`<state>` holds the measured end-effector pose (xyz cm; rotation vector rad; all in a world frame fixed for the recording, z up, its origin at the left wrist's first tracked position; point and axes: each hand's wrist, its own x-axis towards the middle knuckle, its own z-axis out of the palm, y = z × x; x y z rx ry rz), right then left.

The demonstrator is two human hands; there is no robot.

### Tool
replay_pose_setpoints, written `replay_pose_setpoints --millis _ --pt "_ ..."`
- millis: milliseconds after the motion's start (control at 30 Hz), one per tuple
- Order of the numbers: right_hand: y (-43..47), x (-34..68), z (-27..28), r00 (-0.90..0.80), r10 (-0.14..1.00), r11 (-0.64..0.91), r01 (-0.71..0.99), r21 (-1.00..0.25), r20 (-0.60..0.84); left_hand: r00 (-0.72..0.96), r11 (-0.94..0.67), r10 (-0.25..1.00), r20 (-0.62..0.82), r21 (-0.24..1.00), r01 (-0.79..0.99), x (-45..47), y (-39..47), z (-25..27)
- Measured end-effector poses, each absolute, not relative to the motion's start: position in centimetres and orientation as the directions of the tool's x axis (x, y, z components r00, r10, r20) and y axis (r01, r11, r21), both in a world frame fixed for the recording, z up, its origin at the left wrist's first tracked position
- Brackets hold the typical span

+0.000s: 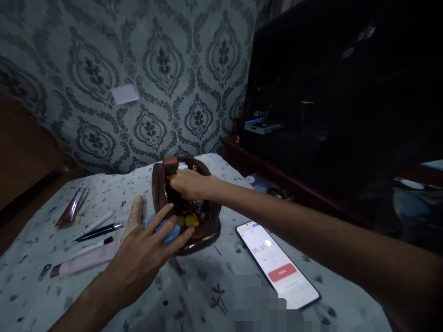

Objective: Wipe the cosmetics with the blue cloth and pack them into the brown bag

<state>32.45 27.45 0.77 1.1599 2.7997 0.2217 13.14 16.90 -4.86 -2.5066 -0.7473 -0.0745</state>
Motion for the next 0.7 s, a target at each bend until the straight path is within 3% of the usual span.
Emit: replay_pose_setpoints --millis 200,367,533,700 --pt "29.5 32.1 -0.7 -0.749 0.66 0.744 0.641 0.187 -0.058 0.85 -0.73 0.431 0.304 -0.436 0.526 12.4 17.0 -6.0" --pt "29.3 32.5 -0.3 -0.782 0.623 0.782 0.623 0.013 -0.01 0.83 -0.732 0.442 0.34 -0.398 0.553 12.2 16.9 -6.5" --pt "28.2 31.3 0.1 -0.765 0.629 0.753 0.644 -0.133 -0.143 0.83 -0.743 0.455 0.322 -0.376 0.553 12.5 16.8 -6.1" --pt "27.7 30.2 -0.9 -0.766 0.61 0.779 0.627 -0.026 -0.203 0.831 -0.737 0.428 0.354 -0.395 0.548 12.6 16.8 -6.3"
